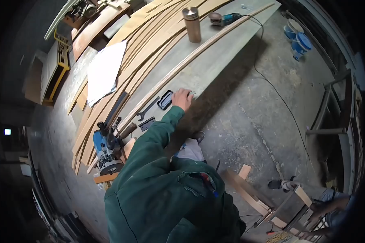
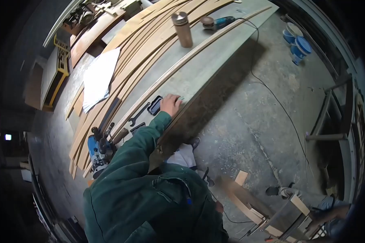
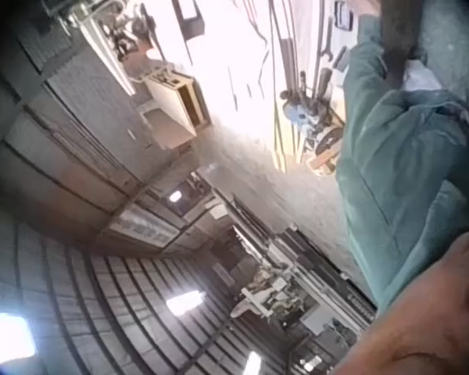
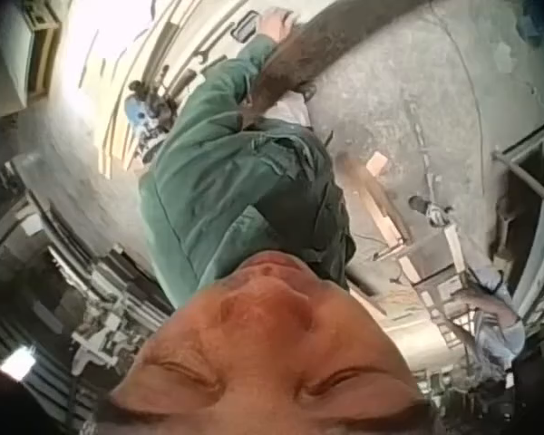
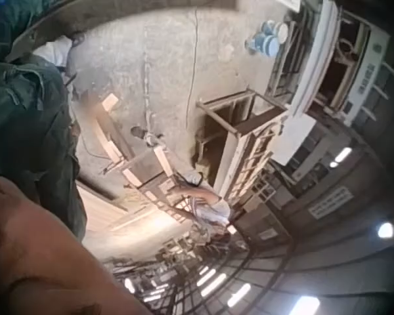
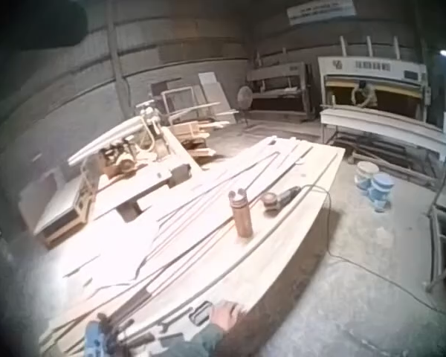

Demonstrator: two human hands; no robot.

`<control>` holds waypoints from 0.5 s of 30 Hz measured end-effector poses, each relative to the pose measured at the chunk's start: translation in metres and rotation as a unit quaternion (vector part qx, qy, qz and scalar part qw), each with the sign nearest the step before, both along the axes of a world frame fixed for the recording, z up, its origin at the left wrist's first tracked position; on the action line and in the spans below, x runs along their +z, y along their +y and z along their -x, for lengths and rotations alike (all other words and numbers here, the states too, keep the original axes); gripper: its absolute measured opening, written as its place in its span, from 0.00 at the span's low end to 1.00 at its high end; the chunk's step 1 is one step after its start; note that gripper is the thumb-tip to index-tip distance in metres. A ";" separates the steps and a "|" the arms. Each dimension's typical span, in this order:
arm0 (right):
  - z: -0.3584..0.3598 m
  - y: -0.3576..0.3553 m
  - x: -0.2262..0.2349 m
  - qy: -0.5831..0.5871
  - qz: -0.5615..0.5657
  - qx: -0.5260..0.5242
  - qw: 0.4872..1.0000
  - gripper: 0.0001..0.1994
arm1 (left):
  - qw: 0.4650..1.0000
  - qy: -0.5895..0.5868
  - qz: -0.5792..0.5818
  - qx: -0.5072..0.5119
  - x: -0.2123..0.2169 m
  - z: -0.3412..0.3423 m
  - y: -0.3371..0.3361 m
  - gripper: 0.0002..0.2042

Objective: Assembling wooden furniture components using clamps and a hand router in an industrial workshop.

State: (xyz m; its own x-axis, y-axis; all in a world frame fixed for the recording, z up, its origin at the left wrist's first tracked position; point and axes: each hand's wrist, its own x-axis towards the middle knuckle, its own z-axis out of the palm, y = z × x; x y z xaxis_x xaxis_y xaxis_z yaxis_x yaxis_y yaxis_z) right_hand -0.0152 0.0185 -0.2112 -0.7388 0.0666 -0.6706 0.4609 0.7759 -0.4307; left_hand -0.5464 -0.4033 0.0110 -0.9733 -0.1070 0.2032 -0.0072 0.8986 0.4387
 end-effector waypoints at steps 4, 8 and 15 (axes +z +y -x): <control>0.059 0.001 0.073 -0.068 0.066 -0.050 0.994 0.15 | 0.998 0.057 -0.038 -0.015 0.013 -0.015 -0.005 0.19; 0.120 0.002 0.086 -0.121 0.117 -0.130 0.977 0.13 | 0.985 -0.026 -0.122 -0.119 0.035 -0.080 -0.016 0.20; 0.247 -0.031 0.092 -0.121 0.182 -0.340 0.914 0.12 | 0.998 -0.010 -0.054 0.041 0.046 -0.106 -0.099 0.19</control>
